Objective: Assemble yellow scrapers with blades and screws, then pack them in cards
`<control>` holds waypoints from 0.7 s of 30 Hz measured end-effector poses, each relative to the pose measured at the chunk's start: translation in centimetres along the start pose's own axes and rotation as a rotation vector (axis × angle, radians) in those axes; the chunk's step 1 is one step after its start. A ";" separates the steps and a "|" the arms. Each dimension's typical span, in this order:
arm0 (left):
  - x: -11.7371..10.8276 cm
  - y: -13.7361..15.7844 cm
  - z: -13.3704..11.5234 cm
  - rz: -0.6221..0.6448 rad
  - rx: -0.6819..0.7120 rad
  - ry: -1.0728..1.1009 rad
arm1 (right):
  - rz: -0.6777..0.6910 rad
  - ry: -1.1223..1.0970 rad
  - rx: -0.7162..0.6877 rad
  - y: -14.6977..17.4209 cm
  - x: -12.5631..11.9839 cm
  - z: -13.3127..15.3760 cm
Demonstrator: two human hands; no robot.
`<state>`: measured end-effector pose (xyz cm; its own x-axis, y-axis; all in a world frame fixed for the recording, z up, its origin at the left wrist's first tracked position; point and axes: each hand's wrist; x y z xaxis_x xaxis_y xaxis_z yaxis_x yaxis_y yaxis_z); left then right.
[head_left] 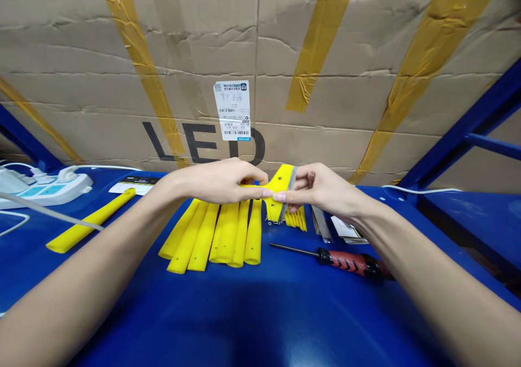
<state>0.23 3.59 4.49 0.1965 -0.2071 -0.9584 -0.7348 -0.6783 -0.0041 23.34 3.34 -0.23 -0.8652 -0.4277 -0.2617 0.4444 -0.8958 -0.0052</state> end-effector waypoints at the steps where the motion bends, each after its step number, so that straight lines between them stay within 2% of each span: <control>1: 0.0 0.0 0.0 0.001 0.008 -0.009 | 0.011 -0.003 -0.004 0.0 0.0 0.1; 5: -0.3 0.2 -0.2 -0.003 -0.003 -0.067 | 0.036 -0.004 -0.026 0.2 -0.2 0.3; 11: -0.3 0.2 -0.4 -0.012 -0.041 -0.085 | -0.027 0.005 -0.077 0.1 -0.2 0.2; 21: -0.5 0.2 -0.1 -0.029 -0.080 -0.103 | -0.041 0.040 -0.032 0.0 -0.2 0.1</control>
<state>0.07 3.46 5.04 0.1457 -0.1158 -0.9825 -0.6750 -0.7377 -0.0132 23.47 3.39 -0.09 -0.8733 -0.3846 -0.2990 0.4162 -0.9080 -0.0479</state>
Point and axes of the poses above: each hand's wrist, its own y-axis away from the middle knuckle, its own x-axis out of the palm, z = x × y, and after that the axes turned 6 degrees about -z, right-handed
